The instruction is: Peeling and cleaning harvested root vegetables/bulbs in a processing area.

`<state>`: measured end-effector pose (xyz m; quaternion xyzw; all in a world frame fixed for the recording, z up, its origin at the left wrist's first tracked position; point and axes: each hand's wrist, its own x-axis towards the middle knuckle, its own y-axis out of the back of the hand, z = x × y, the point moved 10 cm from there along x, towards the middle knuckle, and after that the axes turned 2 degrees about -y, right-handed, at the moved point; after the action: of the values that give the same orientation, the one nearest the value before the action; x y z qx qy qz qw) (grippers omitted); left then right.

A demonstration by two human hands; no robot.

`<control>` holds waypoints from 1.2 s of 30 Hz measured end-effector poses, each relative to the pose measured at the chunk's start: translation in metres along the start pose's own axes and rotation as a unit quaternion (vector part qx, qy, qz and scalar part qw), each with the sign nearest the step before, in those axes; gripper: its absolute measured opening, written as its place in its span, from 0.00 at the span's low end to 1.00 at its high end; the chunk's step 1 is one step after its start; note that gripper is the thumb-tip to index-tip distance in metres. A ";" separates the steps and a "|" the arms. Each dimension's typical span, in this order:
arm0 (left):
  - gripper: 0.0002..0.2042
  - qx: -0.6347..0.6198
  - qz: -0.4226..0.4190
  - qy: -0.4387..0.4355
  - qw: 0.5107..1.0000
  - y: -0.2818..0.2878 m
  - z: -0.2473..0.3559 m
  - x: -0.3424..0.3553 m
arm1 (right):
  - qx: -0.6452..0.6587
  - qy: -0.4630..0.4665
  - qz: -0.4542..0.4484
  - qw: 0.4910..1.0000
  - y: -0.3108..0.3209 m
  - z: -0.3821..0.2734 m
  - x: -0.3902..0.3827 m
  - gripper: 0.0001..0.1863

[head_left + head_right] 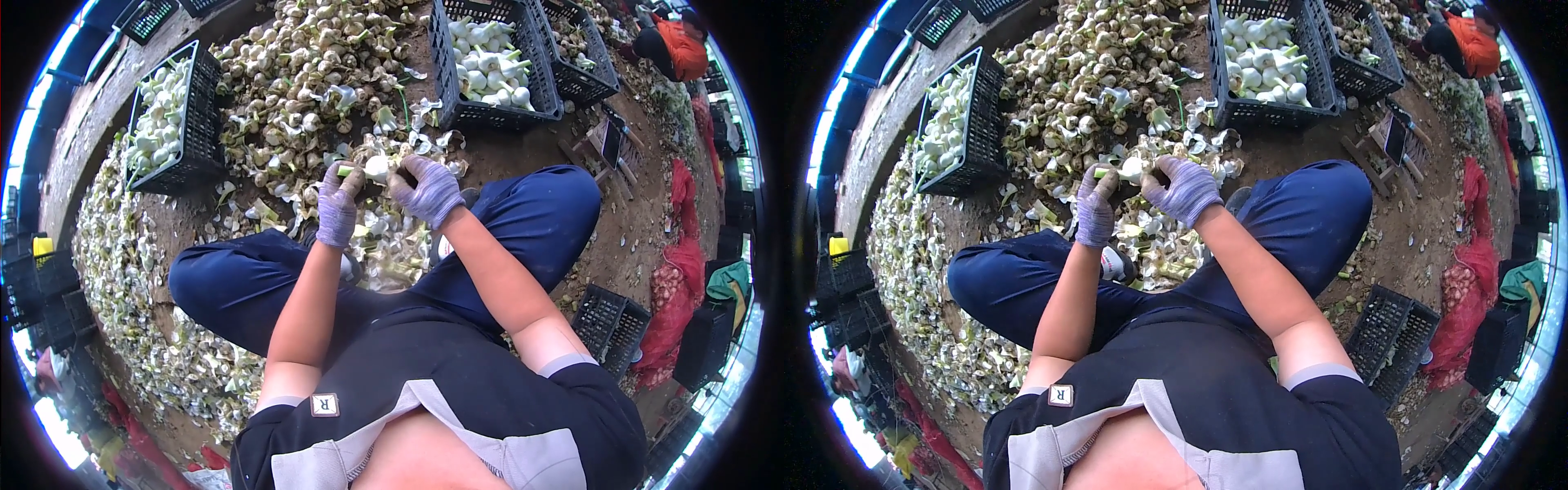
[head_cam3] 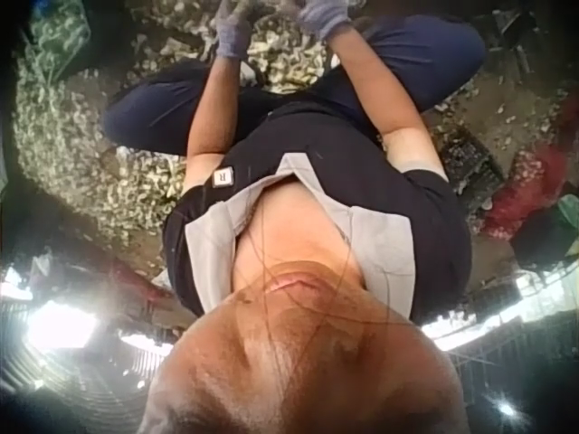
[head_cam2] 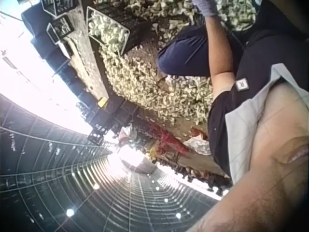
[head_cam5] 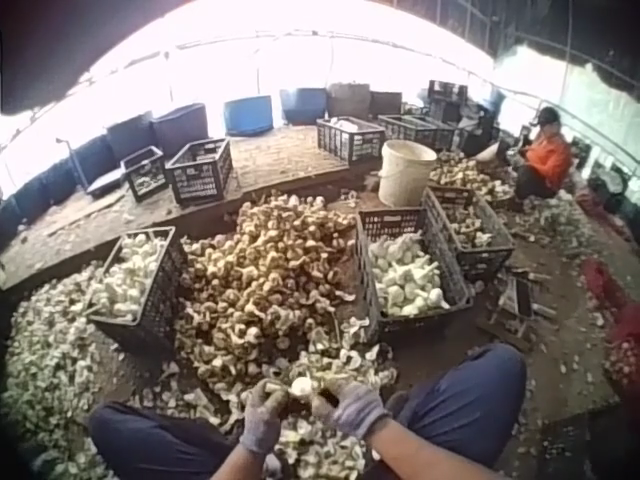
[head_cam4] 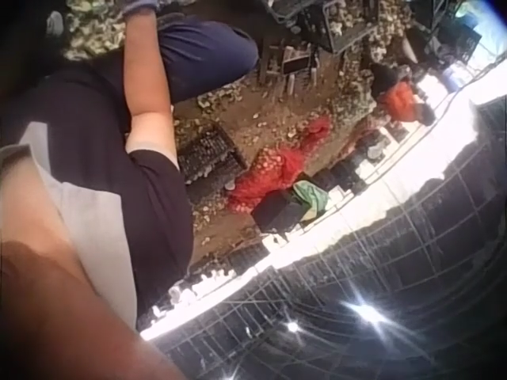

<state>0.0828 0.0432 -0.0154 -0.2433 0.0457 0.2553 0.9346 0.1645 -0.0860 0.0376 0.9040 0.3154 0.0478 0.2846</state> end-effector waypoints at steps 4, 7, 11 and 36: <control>0.06 0.127 -0.056 -0.055 0.989 -0.006 0.007 0.000 | -0.093 0.087 0.067 0.990 0.006 -0.011 -0.002 0.12; 0.08 0.013 -0.045 0.013 0.999 -0.008 -0.002 -0.002 | -0.115 0.060 0.075 0.989 0.008 -0.004 0.001 0.14; 0.11 -0.148 -0.054 0.083 0.984 -0.014 -0.009 -0.004 | -0.078 -0.012 0.135 0.988 0.030 0.017 0.007 0.11; 0.09 -0.229 -0.016 0.094 0.969 -0.011 -0.018 0.000 | 0.041 0.034 0.019 0.998 -0.002 0.007 0.004 0.16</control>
<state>0.0892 0.0261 -0.0262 -0.4744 0.0698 0.2197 0.8496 0.1684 -0.0861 0.0300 0.9187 0.3093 0.0707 0.2350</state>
